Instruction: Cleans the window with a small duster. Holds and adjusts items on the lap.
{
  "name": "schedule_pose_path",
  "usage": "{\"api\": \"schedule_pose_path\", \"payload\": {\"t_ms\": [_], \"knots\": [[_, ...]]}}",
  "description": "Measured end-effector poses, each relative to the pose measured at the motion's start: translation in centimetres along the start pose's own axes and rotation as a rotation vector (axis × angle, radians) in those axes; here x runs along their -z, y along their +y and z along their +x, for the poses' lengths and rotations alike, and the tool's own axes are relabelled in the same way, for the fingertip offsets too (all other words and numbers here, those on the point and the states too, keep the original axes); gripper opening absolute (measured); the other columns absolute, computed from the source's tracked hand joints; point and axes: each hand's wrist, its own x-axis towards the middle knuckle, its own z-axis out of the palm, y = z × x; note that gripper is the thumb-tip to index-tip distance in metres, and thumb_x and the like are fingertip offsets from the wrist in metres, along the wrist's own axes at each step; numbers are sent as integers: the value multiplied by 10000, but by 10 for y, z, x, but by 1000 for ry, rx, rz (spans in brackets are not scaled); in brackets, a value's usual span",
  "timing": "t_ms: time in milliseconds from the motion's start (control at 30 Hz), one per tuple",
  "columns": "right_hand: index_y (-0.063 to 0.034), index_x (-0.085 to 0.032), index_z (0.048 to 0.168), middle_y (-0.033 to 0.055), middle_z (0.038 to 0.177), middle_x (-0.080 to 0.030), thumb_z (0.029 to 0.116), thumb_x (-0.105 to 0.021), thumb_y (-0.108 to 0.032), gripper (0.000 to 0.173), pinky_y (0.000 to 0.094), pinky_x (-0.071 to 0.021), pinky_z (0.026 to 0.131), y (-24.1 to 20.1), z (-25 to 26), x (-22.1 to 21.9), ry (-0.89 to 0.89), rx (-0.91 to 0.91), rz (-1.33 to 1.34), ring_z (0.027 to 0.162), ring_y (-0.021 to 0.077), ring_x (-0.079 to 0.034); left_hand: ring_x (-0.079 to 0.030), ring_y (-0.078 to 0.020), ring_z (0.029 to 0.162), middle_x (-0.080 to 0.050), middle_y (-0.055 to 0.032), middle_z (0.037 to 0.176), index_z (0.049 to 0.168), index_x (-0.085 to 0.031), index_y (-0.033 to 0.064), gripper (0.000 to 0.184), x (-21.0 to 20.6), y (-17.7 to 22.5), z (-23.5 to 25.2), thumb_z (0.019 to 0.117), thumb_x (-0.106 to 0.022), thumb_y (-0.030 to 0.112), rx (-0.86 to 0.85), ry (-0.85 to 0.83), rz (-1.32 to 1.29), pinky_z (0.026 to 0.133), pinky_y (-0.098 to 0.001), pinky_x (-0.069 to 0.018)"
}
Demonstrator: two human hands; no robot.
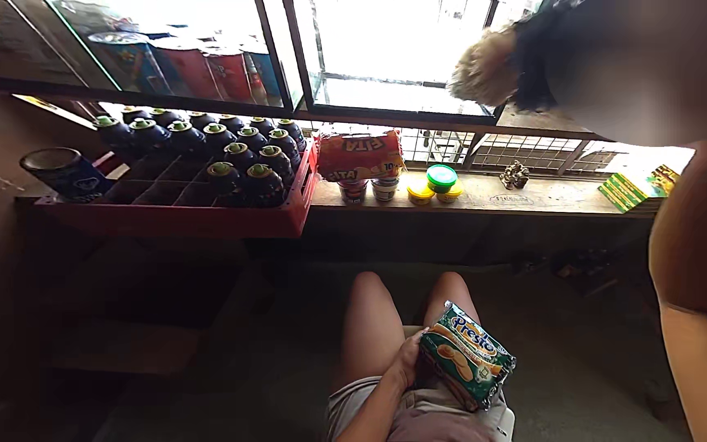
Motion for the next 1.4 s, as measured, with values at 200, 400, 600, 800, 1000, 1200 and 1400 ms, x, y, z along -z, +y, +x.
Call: {"api": "schedule_pose_path", "payload": {"t_ms": [200, 400, 600, 800, 1000, 1200, 1400], "knots": [[88, -644, 1100, 364, 1139, -637, 1014, -525, -52, 202, 735, -474, 817, -35, 21, -78, -439, -373, -90, 1112, 580, -606, -686, -203, 825, -712, -91, 900, 1082, -662, 71, 450, 2, 1, 0, 1119, -309, 349, -1, 2, 19, 755, -402, -567], [23, -701, 1085, 291, 982, -690, 1082, -501, -202, 301, 721, -478, 808, -6, -57, -131, -187, -234, 393, 941, 494, -671, -682, -197, 825, -711, -85, 901, 1078, -663, 73, 442, 2, 0, 0, 1118, -319, 348, -5, -3, 23, 755, -395, -564], [-43, -678, 1074, -83, 694, -508, 1056, -509, -280, 292, 202, -432, 538, 14, -156, -134, 126, -489, 794, 544, -19, -446, -692, -183, 839, -717, -76, 905, 1082, -668, 77, 455, 1, 1, 1, 1118, -322, 370, 8, -22, 8, 774, -384, -572], [-227, -722, 777, -168, 695, -659, 907, -677, -364, 194, 169, -504, 574, -31, -290, -190, -263, -508, 1314, 607, -53, -573, -701, -182, 870, -728, -72, 961, 1157, -660, 110, 525, 4, 6, -4, 1073, -362, 533, 15, -118, 26, 756, -378, -578], [-162, -683, 694, -144, 531, -530, 937, -623, -250, 265, 156, -342, 439, -28, -426, -226, -786, -824, 1329, 444, -61, -412, -633, -125, 759, -654, -22, 865, 1134, -584, 82, 343, -6, 10, -26, 1125, -282, 245, -56, -30, 26, 706, -327, -543], [-46, -677, 723, -85, 578, -556, 989, -620, -172, 301, 174, -364, 502, -35, -444, -206, -471, -934, 1021, 492, -48, -430, -688, -153, 783, -710, -47, 861, 1089, -646, 96, 453, -4, 6, -7, 1123, -270, 346, -8, -87, 28, 716, -340, -571], [-123, -664, 765, -128, 586, -518, 970, -561, -238, 256, 177, -397, 516, -56, -447, -185, -744, -744, 1268, 513, -46, -450, -653, -131, 773, -678, -26, 855, 1092, -604, 102, 453, -5, 6, -24, 1127, -206, 316, -93, -89, 69, 717, -340, -556]]}}
